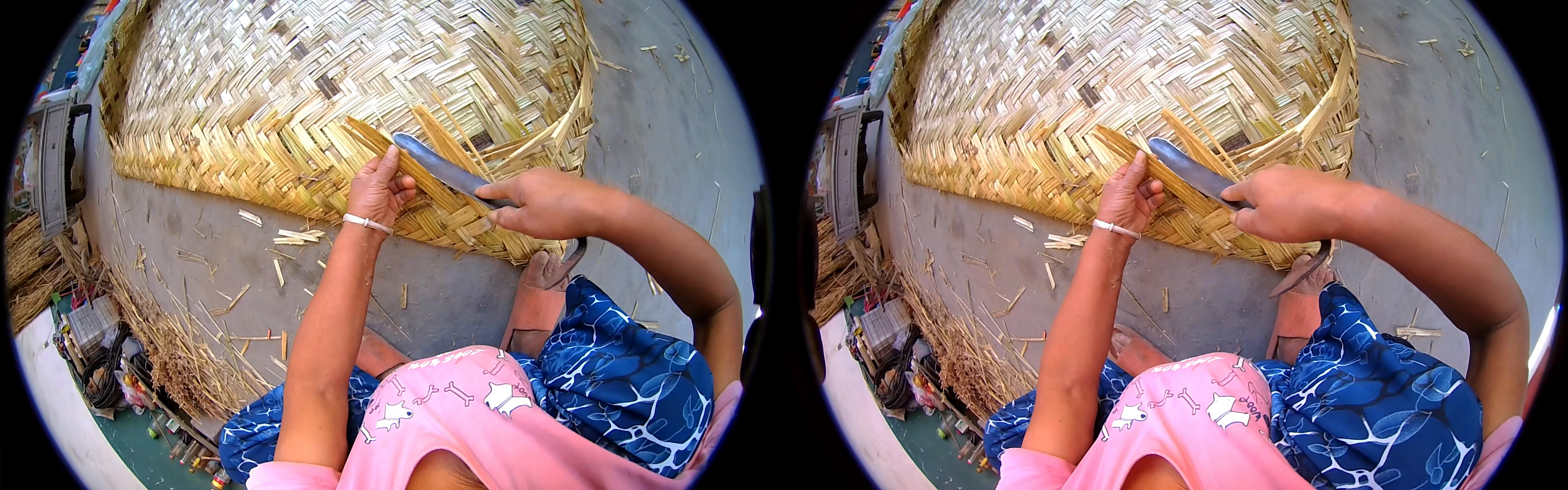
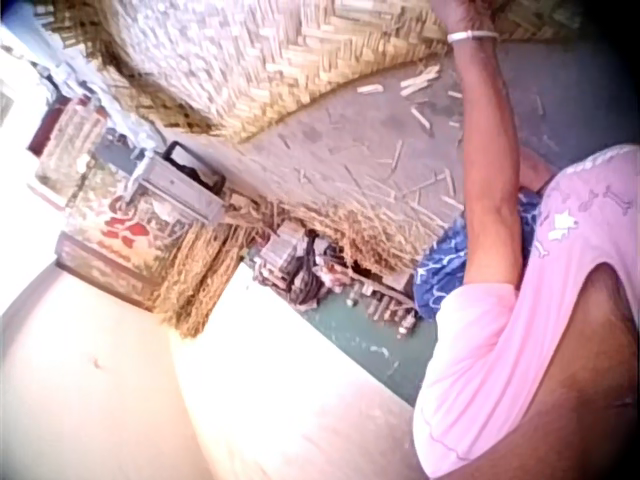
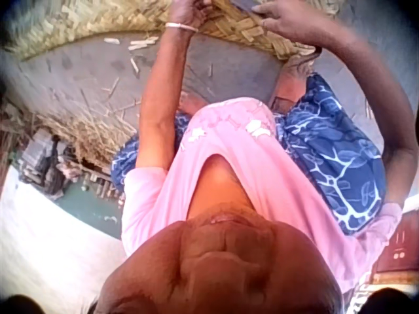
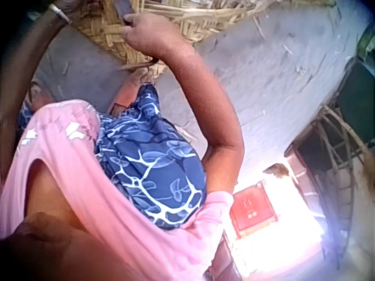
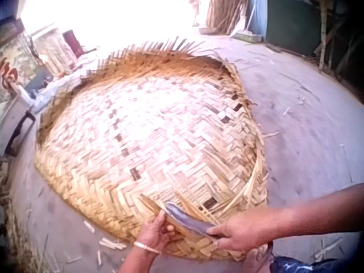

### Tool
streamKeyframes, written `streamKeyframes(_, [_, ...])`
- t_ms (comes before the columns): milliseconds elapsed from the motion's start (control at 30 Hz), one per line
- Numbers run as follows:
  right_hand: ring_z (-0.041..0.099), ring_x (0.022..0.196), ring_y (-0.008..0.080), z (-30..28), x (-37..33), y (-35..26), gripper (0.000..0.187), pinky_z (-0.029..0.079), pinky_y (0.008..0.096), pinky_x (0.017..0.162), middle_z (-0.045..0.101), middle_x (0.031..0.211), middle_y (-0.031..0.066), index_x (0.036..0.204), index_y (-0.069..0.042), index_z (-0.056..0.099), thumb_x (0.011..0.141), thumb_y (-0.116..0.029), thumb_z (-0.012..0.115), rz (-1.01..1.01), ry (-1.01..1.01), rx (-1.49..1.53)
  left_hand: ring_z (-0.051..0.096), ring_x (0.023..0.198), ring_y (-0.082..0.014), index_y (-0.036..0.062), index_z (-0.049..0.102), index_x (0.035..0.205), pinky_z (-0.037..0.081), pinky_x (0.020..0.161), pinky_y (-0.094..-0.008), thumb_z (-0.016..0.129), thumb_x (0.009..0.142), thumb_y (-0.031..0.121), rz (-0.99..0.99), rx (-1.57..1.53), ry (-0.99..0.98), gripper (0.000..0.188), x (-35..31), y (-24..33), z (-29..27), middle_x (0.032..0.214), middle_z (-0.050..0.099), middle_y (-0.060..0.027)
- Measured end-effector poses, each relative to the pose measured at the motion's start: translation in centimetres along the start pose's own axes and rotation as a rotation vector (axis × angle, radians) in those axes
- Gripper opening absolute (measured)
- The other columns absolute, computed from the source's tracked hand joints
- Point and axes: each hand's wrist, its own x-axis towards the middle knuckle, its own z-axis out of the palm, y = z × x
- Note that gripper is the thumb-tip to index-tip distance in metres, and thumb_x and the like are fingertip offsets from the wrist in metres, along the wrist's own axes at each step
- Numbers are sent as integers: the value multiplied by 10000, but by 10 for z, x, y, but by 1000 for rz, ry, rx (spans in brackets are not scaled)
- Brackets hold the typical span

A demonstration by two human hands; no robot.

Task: The person sits on the floor and uses a knife to trim and adjust the edges of a large woven mat. They repeatedly press and cut along the perimeter to align the strands.

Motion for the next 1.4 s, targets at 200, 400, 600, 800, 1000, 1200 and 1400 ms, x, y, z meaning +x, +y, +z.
streamKeyframes(200, [649,842,385,31,15,-8,431,502,491,754,669,894,225,1243,-70,558,862,-268,520,63,165,-237,583,532,-82,110,602,954,493,486,-211,601,936,356,-22,153,28,246,-4,10,10,797,659,-1])
streamKeyframes(400, [658,734,375,59,40,5,383,514,493,651,668,787,197,1211,-102,535,856,-246,518,47,334,-332,467,436,-39,130,601,887,368,409,-191,625,926,299,-92,118,-67,175,-6,17,18,694,618,36])
streamKeyframes(600, [656,694,378,62,43,9,370,516,499,619,661,746,199,1190,-116,543,839,-232,526,35,368,-308,357,362,-20,148,597,845,293,363,-193,665,892,218,-319,-10,74,108,-13,8,26,605,563,63])
streamKeyframes(800, [654,684,378,57,43,14,296,521,496,602,656,726,190,1103,-105,567,827,-207,531,-23,415,-292,355,359,-11,149,578,828,291,343,-177,649,905,233,-388,23,156,134,-3,11,30,570,544,72])
streamKeyframes(1000, [654,697,372,34,63,20,406,517,490,599,654,735,191,1230,-139,560,834,-231,558,-55,426,-426,396,386,-44,136,543,798,323,332,-205,649,902,242,-333,137,250,183,27,13,34,563,489,46])
streamKeyframes(1200, [670,696,339,39,63,20,422,528,467,569,669,760,168,1275,-174,555,860,-237,519,17,382,-482,519,466,-102,64,632,863,410,394,-257,739,828,290,-146,491,256,252,15,18,33,648,573,-12])
streamKeyframes(1400, [680,711,322,41,65,22,392,536,442,564,680,784,150,1255,-168,558,870,-226,516,10,377,-504,557,604,-111,2,613,897,473,541,-278,842,699,307,743,1279,330,430,-2,-3,15,697,581,-23])
